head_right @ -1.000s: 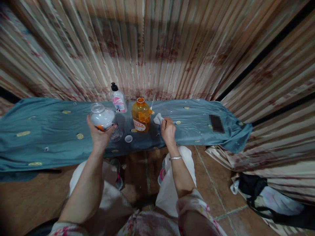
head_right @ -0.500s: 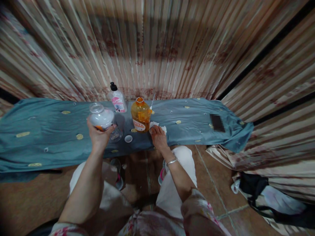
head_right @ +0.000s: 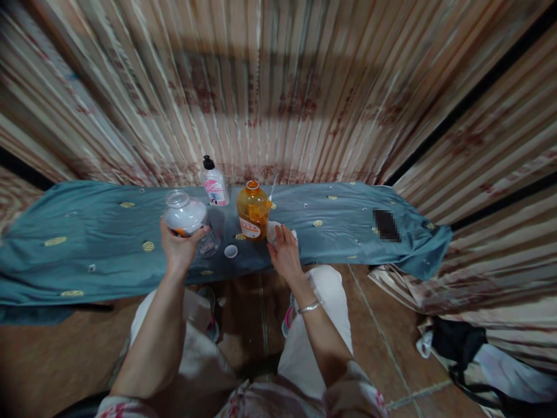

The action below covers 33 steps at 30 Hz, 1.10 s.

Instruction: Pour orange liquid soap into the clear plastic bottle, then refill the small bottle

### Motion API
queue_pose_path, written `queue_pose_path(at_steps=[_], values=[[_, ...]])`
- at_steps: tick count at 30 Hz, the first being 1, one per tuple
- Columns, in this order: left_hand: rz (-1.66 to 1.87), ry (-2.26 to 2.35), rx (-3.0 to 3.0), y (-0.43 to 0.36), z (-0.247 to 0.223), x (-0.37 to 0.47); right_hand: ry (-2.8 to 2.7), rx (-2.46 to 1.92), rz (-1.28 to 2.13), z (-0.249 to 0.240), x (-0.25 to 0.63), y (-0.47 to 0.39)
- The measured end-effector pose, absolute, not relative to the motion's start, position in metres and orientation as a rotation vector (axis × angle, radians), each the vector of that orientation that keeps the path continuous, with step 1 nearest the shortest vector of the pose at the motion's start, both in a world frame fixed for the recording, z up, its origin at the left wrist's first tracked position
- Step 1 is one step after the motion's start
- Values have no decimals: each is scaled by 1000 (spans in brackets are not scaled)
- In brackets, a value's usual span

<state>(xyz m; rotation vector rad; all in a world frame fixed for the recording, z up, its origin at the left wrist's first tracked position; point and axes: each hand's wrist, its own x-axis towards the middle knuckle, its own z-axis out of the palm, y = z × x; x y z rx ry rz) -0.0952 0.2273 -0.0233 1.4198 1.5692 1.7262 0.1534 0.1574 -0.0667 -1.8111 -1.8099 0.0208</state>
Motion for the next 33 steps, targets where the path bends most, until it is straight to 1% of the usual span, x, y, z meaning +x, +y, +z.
queue_pose_path(at_steps=[7,11,17,28,33], values=[[1777,1478,1419,210,0,-97,-1796,-1617,78,-35,132,123],[1785,1379,1386,194,12,-95,-1732,-1501,239,-21,119,115],[1741,1334,1366,166,16,-90,-1673,-1417,398,-7,108,107],[1607,1255,1317,110,29,-73,-1739,-1246,715,-1,86,81],[1507,1186,1321,89,37,-62,-1677,-1195,817,0,73,69]])
